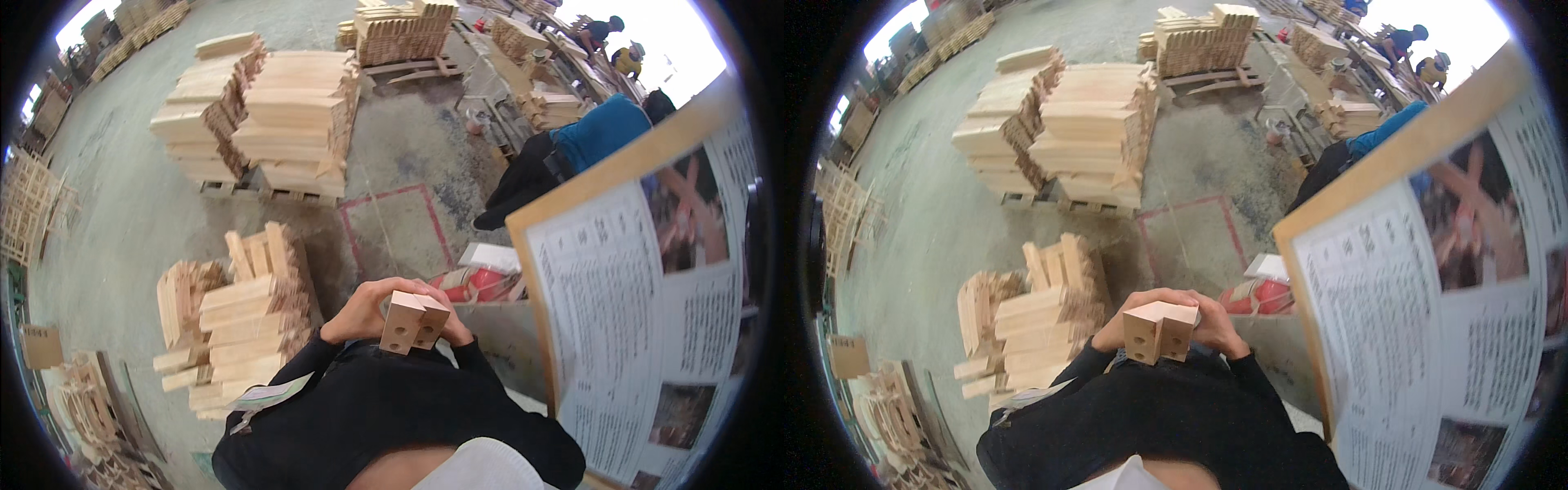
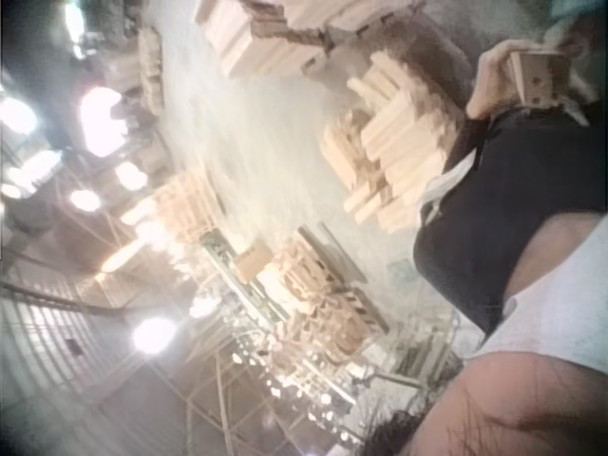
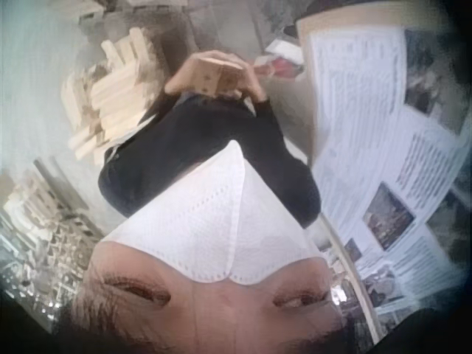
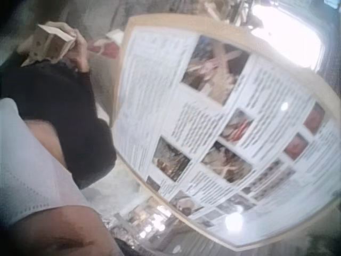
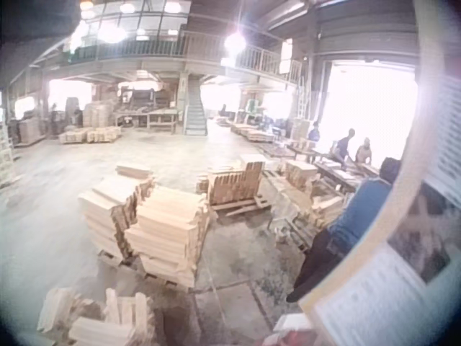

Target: The person applies glue into the holes of wooden pieces using a small brush, then places the glued pieces onto a stack. The person also wipes the brush on a cloth and handles multiple wooden pieces during the process.

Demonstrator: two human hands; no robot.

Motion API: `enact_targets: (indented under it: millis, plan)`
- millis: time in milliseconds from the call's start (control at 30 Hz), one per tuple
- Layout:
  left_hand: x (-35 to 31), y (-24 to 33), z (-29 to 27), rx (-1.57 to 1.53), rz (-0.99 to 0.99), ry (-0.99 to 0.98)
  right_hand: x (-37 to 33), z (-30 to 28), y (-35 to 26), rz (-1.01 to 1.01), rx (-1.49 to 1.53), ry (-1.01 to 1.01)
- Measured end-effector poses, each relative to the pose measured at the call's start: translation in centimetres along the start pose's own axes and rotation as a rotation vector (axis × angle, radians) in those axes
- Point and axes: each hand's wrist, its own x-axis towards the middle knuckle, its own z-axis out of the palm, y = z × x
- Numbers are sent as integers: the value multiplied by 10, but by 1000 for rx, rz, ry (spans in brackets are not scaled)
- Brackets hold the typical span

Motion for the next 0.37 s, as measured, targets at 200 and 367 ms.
enact_targets:
  millis: [200, 367]
  plan:
    - [92, -13, -51, -40, -96, -213, 48, -25, 11, 109, -7, 190]
    - [166, -35, -106, 143, -97, -365, 105, -36, 2, 187, -52, 332]
